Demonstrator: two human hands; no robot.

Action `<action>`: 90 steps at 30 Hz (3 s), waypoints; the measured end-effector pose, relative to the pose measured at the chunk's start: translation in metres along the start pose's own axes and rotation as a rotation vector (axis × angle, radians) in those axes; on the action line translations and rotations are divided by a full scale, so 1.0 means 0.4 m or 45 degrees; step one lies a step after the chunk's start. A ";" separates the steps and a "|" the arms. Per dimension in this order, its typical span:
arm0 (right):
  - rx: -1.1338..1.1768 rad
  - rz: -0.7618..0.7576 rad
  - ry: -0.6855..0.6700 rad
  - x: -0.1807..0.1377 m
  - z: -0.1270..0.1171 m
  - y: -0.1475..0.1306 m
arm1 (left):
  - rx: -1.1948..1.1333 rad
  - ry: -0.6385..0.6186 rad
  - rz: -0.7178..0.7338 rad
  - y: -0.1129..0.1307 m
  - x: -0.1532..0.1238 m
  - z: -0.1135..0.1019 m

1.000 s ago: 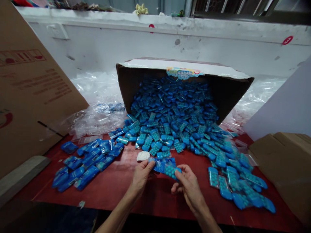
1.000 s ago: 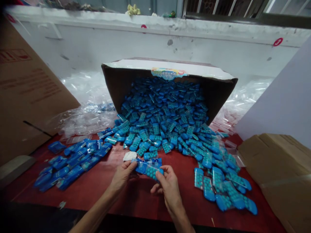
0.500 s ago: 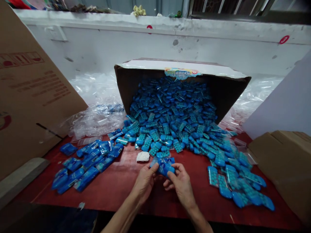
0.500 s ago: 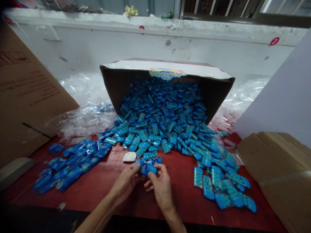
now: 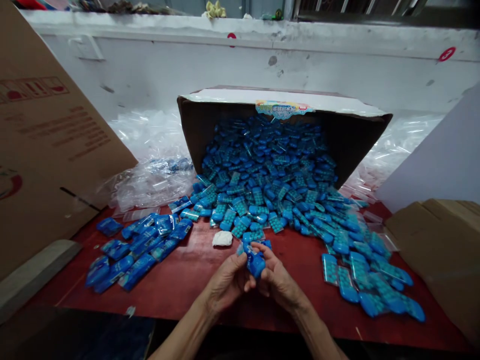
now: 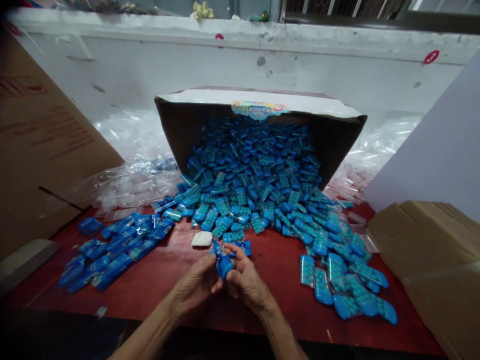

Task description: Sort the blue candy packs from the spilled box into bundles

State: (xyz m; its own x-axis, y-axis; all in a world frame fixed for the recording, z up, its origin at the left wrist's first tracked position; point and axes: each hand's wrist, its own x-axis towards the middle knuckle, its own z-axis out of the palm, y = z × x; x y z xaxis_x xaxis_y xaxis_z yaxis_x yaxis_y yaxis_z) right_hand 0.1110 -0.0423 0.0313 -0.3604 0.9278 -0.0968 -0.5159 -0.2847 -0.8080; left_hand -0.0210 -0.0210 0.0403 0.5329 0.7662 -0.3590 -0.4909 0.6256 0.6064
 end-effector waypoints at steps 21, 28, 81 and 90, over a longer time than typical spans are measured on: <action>-0.235 -0.102 0.175 -0.007 -0.022 0.040 | 0.089 0.144 0.101 -0.047 -0.002 0.032; -0.918 -0.268 0.412 0.011 -0.069 -0.001 | -0.177 0.474 0.335 0.086 -0.040 -0.043; -1.317 -0.154 0.493 0.111 -0.099 -0.022 | 0.213 0.338 0.099 -0.022 0.100 0.005; -2.042 -0.044 0.716 0.159 -0.148 -0.105 | 0.100 0.473 0.007 0.002 0.091 -0.006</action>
State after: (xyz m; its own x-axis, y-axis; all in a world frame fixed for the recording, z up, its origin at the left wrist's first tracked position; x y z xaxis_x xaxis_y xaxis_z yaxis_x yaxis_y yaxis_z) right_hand 0.1558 0.0428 0.0247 0.1149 0.9926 0.0380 0.8556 -0.0795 -0.5115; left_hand -0.0036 0.0078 0.0257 0.2371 0.7794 -0.5800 -0.4311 0.6194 0.6561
